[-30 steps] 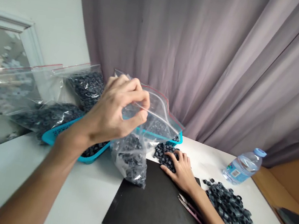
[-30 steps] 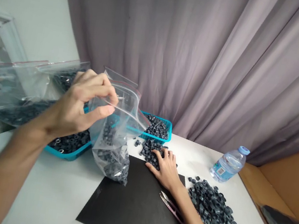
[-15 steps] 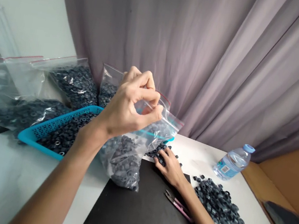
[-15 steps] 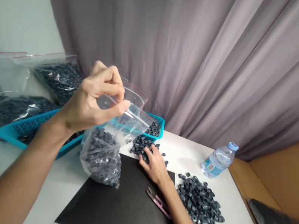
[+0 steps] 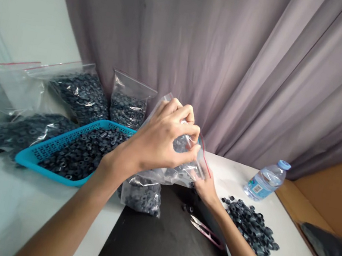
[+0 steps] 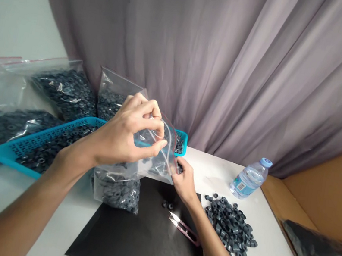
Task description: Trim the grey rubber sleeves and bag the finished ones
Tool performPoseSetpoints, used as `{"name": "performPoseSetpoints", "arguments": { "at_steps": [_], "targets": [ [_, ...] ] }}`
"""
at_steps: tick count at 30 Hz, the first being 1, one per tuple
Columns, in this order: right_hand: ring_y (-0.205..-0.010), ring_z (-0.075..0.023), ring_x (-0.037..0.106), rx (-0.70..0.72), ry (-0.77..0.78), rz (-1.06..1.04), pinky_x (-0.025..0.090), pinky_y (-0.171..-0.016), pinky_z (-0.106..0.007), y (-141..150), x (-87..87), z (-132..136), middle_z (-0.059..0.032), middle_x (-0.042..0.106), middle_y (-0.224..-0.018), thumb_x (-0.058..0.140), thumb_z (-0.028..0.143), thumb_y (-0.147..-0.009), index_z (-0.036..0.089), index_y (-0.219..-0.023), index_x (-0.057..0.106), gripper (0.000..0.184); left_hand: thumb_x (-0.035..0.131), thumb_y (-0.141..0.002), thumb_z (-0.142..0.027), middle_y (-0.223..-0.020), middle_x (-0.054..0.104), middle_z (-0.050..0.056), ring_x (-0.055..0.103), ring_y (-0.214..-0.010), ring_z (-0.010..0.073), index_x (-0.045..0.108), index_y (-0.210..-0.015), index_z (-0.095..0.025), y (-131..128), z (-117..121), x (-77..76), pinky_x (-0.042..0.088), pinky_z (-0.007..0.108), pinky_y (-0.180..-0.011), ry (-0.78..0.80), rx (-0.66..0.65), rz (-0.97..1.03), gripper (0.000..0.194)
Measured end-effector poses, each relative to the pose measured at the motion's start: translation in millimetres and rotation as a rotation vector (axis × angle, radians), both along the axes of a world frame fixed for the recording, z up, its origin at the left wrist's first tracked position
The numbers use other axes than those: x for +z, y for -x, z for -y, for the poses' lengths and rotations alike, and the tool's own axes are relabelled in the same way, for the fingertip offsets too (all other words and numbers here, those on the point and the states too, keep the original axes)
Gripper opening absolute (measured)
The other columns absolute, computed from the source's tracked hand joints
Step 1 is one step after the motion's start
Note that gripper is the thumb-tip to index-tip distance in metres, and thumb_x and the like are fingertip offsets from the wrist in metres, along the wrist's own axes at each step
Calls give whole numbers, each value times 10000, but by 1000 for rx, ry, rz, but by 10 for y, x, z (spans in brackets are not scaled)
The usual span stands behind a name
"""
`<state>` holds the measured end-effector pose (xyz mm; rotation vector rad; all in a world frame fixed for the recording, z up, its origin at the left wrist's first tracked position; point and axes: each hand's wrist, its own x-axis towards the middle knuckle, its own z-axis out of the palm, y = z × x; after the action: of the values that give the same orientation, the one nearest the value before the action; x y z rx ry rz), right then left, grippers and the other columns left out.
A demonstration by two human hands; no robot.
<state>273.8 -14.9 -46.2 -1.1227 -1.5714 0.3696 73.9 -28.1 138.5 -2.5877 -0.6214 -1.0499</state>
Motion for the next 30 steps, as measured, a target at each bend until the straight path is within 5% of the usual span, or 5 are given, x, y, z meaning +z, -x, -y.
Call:
{"name": "performPoseSetpoints", "arguments": {
  "at_steps": [8, 18, 26, 30],
  "targets": [
    [-706, -182, 558, -5, 47, -147, 476, -715, -296, -41, 105, 56, 2, 579, -672, 576, 391, -847, 190, -692, 601, 255, 646, -874, -260, -945, 566, 39, 499, -965, 232, 634, -732, -195, -39, -61, -112, 419, 420, -932, 65, -78, -166, 156],
    [-586, -102, 355, -26, 37, -271, 290, -531, -240, -80, 1096, 465, 60, 433, -631, 664, 345, -826, 204, -682, 538, 239, 626, -872, -248, -950, 546, 39, 495, -978, 234, 601, -716, -197, -54, 11, -85, 413, 427, -959, 92, -70, -180, 167],
    [-567, -93, 344, 124, 235, 103, 286, -502, -231, 98, 1601, 481, 52, 463, -624, 583, 345, -832, 193, -677, 608, 219, 625, -901, -251, -993, 541, 41, 481, -997, 235, 627, -805, -201, 34, -4, -46, 435, 431, -947, 109, -72, -172, 108],
    [-502, -85, 295, 197, 474, 232, 236, -443, -238, 107, 1837, 311, 54, 433, -575, 615, 427, -813, 194, -710, 630, 255, 604, -966, -325, -1047, 525, 40, 490, -1040, 237, 649, -924, -232, 163, 71, 52, 462, 433, -954, 146, -39, -176, 111]
  ]
}}
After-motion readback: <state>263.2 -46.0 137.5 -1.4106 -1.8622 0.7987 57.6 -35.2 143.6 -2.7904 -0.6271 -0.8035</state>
